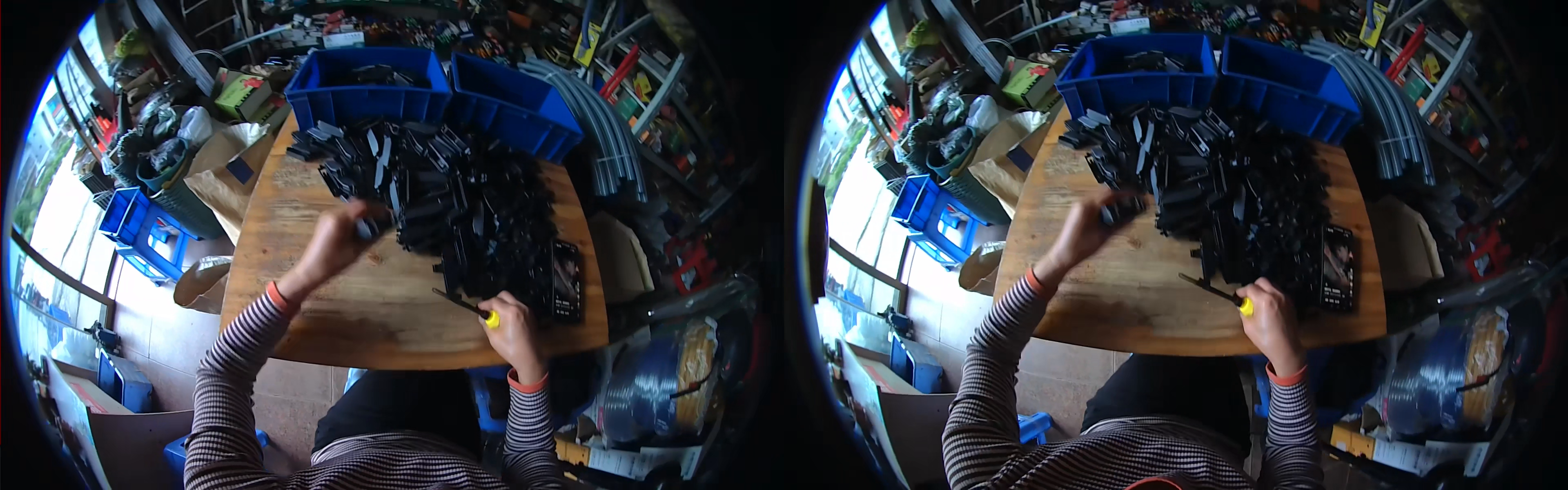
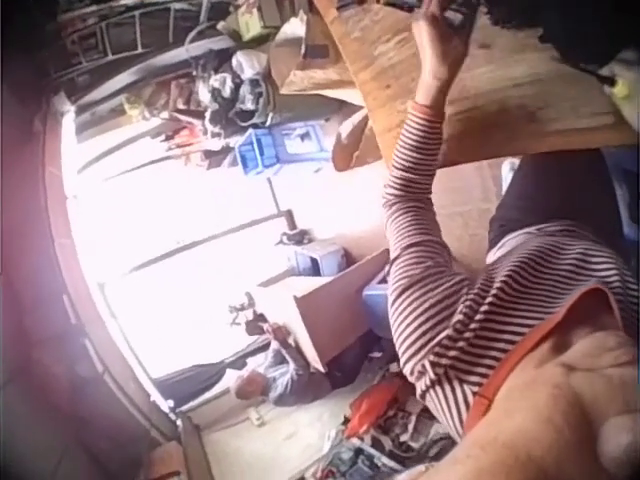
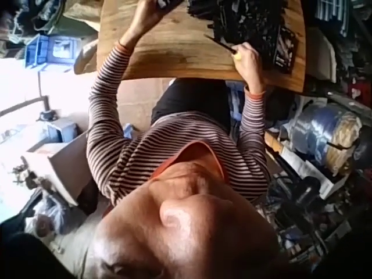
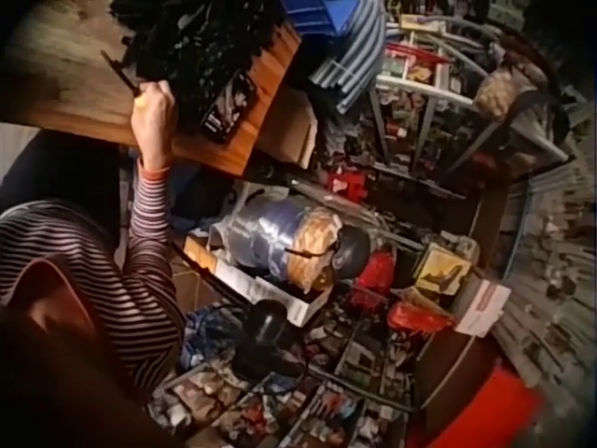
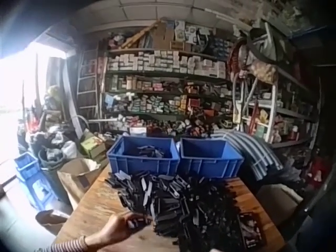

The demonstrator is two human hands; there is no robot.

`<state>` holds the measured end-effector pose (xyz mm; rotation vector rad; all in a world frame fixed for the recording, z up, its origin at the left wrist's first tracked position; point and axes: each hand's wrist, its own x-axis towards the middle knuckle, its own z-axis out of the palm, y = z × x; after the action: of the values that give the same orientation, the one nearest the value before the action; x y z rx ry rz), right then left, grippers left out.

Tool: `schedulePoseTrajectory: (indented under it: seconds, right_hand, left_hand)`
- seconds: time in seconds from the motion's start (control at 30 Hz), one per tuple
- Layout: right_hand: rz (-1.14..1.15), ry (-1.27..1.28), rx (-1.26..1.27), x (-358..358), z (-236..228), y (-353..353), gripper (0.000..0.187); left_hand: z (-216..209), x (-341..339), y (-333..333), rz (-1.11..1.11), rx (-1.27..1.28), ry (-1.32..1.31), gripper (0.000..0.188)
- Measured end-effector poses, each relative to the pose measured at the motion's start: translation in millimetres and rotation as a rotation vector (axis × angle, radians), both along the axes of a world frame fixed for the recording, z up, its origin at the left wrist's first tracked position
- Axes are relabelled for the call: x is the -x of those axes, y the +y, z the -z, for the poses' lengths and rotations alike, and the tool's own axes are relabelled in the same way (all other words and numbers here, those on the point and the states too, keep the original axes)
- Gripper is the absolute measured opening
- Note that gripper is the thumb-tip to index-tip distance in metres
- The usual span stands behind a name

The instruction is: Assembling small black plastic components at a workbench using a yellow-handled tool.

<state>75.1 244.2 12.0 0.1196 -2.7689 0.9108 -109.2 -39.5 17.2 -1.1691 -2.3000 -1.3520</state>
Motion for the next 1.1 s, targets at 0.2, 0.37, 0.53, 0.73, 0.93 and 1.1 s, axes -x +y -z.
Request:
schedulePoseTrajectory:
  seconds: [0.2,0.37,0.53,0.73,0.93,1.1]
  right_hand:
    - [-0.075,-0.076,-0.035,9.4,-11.6,4.9,0.022]
    - [-0.031,-0.07,-0.068,18.0,-4.5,16.7,0.016]
    - [-0.079,-0.023,0.017,16.6,-5.3,17.0,0.015]
    - [-0.137,-0.084,-0.077,14.9,-13.7,11.7,0.017]
    - [-0.118,-0.159,-0.143,21.8,-15.4,15.0,0.025]
    - [-0.133,-0.139,-0.076,23.5,-12.9,18.2,0.026]
  left_hand:
    - [-142.1,203.6,4.9,-0.206,-0.169,0.045,0.024]
    - [-137.4,210.9,53.3,-0.402,0.076,0.417,0.046]
    - [-28.6,45.8,87.1,0.237,0.298,0.557,0.034]
    - [14.7,-23.4,93.5,0.401,0.391,0.517,0.039]
    - [10.3,-25.5,75.7,0.316,0.357,0.51,0.041]
    - [23.7,-42.4,51.1,0.131,0.086,0.13,0.04]
